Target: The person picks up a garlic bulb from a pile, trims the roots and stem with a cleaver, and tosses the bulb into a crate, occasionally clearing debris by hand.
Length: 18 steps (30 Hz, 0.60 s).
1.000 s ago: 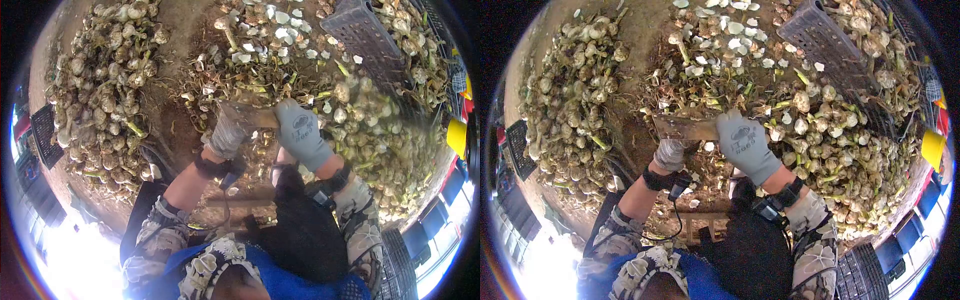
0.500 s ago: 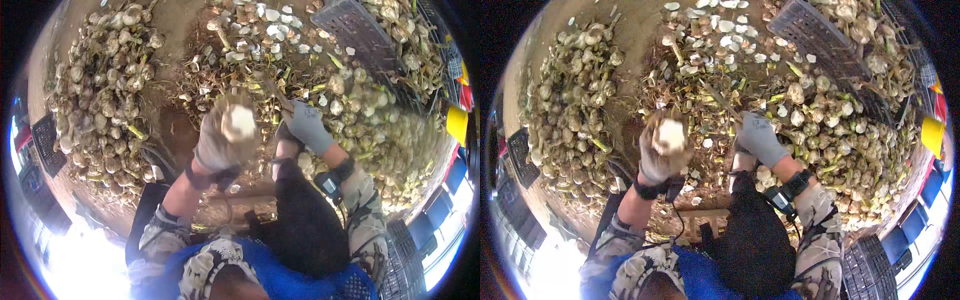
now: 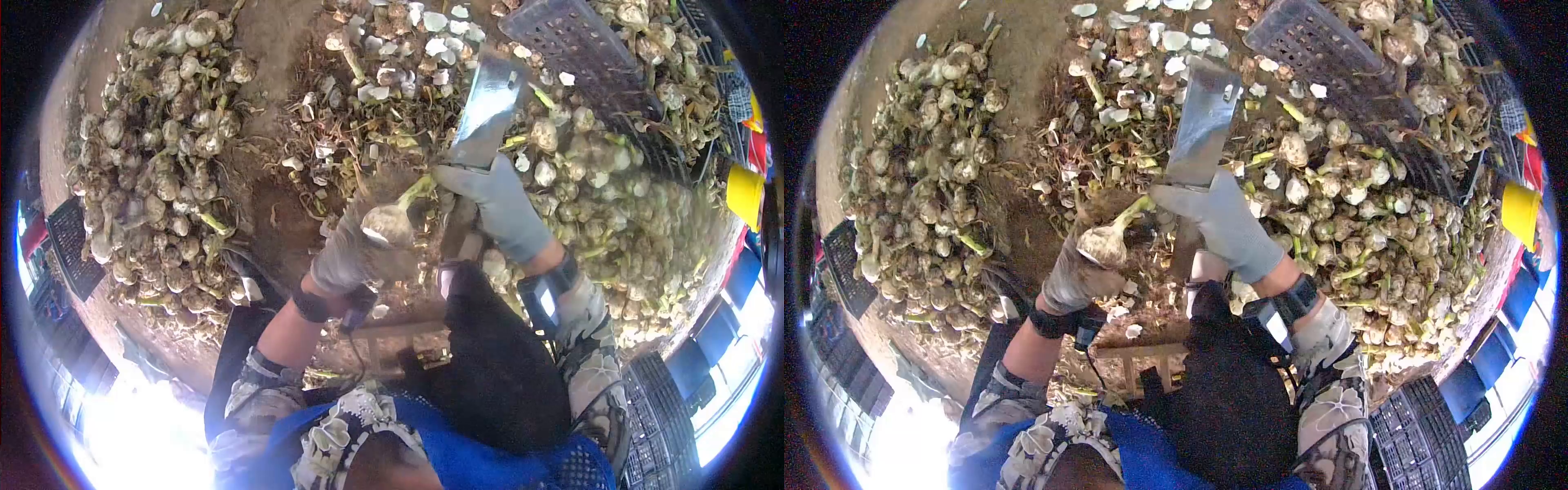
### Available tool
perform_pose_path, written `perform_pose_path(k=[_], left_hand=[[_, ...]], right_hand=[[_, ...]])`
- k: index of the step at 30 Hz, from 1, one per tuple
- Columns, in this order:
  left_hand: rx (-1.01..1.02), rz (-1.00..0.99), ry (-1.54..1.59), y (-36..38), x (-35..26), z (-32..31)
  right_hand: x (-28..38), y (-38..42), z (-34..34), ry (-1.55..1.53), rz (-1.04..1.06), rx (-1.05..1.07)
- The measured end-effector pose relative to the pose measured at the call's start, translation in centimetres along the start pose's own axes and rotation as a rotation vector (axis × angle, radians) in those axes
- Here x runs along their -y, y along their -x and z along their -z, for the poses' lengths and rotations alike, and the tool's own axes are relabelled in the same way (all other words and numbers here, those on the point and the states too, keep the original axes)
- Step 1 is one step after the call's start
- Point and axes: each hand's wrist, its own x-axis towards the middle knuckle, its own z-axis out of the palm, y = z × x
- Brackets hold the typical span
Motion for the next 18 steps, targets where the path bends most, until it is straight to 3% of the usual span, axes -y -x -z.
perform_pose_path(k=[3, 5, 9, 10, 11, 12, 15, 16, 18], left_hand=[[0.037, 0.236, 0.012, -0.6, -0.2, 1.2], [0.156, 0.396, -0.089, -1.5, -1.4, 2.1], [-0.04, 0.375, -0.118, -2.2, 0.0, 1.6], [-0.14, 0.329, -0.044, -2.1, 0.1, 1.4], [-0.144, 0.231, -0.159, -2.2, 0.1, 1.4], [-0.149, 0.135, -0.272, -2.3, 0.1, 1.3], [-0.205, -0.103, -0.405, -2.0, 0.6, 1.2], [-0.239, -0.18, -0.417, -1.9, 0.9, 1.3], [-0.252, -0.247, -0.278, -2.0, -0.3, 0.7]], right_hand=[[-0.1, -0.2, -0.7, -0.051, -0.087, -0.14], [0.0, -0.5, -0.7, 0.173, 0.001, -0.122], [0.2, -0.7, -0.9, 0.482, 0.092, -0.181], [0.1, -0.6, -1.2, 0.476, 0.112, -0.225], [0.0, -0.5, -1.5, 0.47, 0.133, -0.269], [-0.1, -0.1, -1.6, 0.626, 0.293, -0.216], [-5.3, -0.3, 0.0, 0.978, 0.02, 0.067], [-9.3, 0.0, 1.5, 1.207, 0.181, 0.201], [-10.5, 0.5, 2.4, 1.314, 0.314, 0.318]])
